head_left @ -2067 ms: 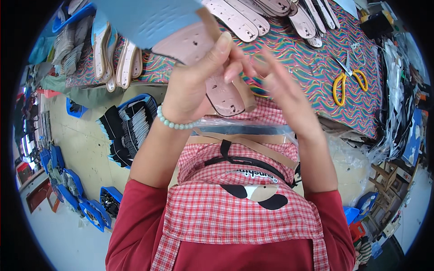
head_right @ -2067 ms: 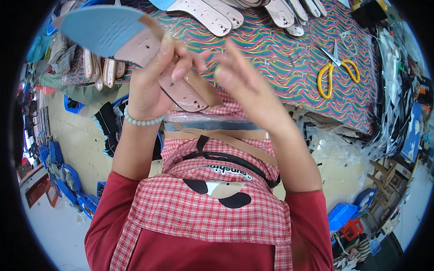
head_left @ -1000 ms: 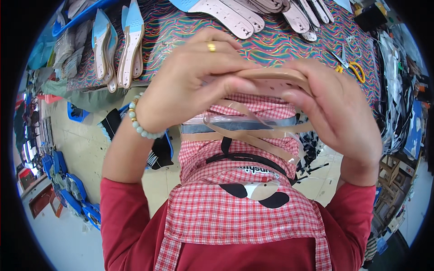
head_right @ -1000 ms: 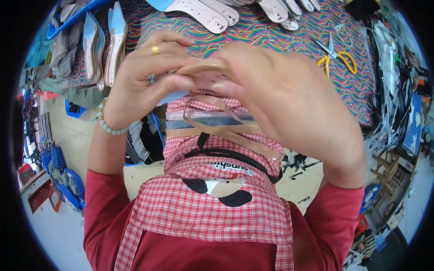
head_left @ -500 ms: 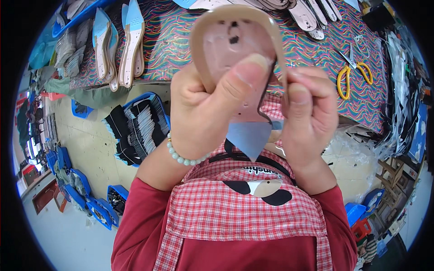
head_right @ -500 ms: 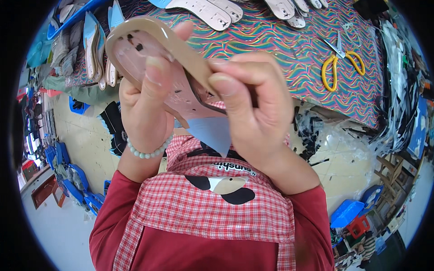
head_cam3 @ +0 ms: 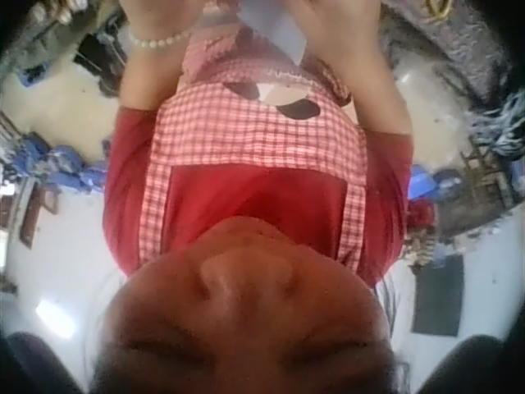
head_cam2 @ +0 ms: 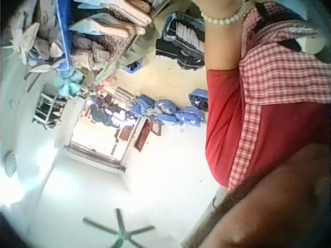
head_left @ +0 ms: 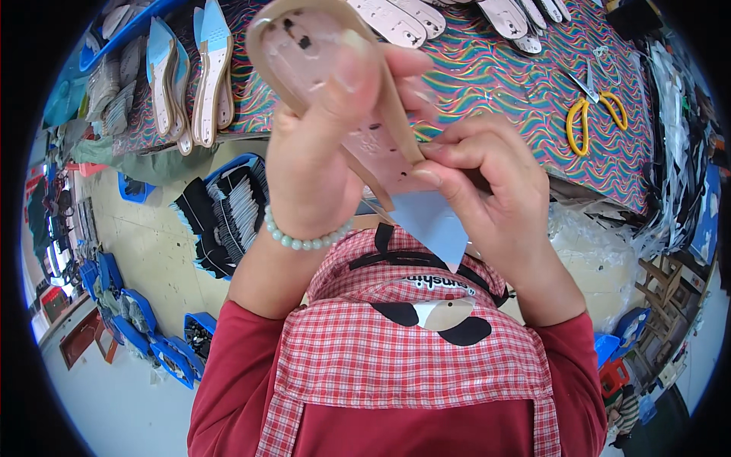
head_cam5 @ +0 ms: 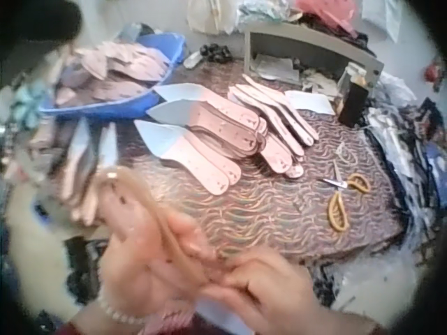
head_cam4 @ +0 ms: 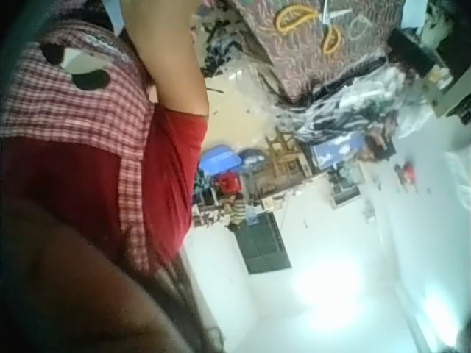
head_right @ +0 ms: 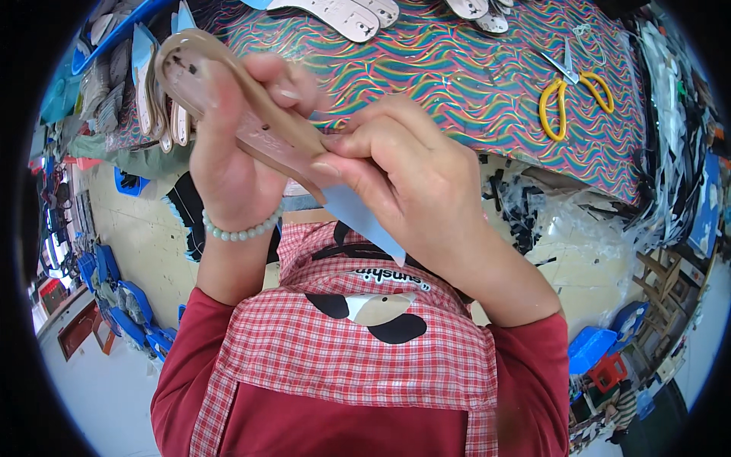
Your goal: The person wraps a beige fabric strip around the perimeter of a light blue shoe insole base. They use yellow-handled scissors to trim the excess fabric after wrapping. The person repeats this process for multiple insoles, stacking the finished units on the table.
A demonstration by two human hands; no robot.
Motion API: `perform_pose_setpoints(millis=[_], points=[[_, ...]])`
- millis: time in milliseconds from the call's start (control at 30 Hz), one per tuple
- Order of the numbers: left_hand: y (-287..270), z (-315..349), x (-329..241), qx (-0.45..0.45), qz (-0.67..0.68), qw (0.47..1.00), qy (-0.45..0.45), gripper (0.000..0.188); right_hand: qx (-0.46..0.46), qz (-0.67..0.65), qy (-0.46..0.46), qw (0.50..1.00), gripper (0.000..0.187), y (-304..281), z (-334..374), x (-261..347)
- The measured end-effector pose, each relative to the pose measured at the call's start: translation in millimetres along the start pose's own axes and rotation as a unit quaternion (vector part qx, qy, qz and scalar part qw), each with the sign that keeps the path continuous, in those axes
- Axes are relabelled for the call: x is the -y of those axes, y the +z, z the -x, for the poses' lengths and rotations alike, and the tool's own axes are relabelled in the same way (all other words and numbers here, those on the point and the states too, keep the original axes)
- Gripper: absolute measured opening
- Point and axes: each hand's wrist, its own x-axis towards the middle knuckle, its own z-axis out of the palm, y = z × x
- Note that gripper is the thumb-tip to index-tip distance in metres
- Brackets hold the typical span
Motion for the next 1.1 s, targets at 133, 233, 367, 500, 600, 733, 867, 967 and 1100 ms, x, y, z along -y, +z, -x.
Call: perform_pose_setpoints(millis=[133, 233, 367, 500, 600, 733, 867, 967, 1100], points=[[11.7, -6.5, -10.0, -0.037, -0.047, 0.998, -0.031, 0.045, 0.069, 0.095, 0.049, 0.992, 0.024, -7.5, 3.1, 10.0], [12.7, -8.4, -4.8, 0.006, -0.056, 0.998, -0.020, 0.041, 0.035, 0.053, 0.071, 0.995, 0.023, -7.7, -2.0, 9.8], [11.1, 13.4, 12.8, 0.022, -0.113, 0.992, -0.055, 0.031, 0.004, -0.120, 0.143, 0.982, 0.017, -3.7, 1.4, 5.1], [4.3, 21.7, 7.7, -0.068, -0.028, 0.996, -0.059, 0.026, 0.027, -0.219, 0.333, 0.917, 0.024, -3.3, 18.8, 8.0], [8.0, 18.1, 2.9, -0.111, -0.124, 0.986, -0.025, 0.025, 0.022, -0.205, 0.321, 0.924, 0.024, 6.8, 37.2, 3.1], [9.5, 19.6, 11.7, -0.058, -0.160, 0.985, -0.033, 0.024, 0.125, -0.150, 0.290, 0.937, 0.024, 4.7, 30.6, -6.9], [4.1, 18.7, 8.4, -0.033, -0.144, 0.986, -0.073, 0.022, 0.123, -0.108, 0.213, 0.963, 0.030, 13.0, 10.9, -12.2], [-8.2, 16.3, -6.5, -0.025, -0.177, 0.977, -0.118, 0.028, 0.217, -0.042, 0.188, 0.957, 0.030, 13.5, 2.8, -6.6], [-21.9, 18.7, -9.3, 0.055, -0.032, 0.994, -0.091, 0.050, 0.199, -0.125, 0.153, 0.960, 0.027, 12.2, 0.9, 1.4]])
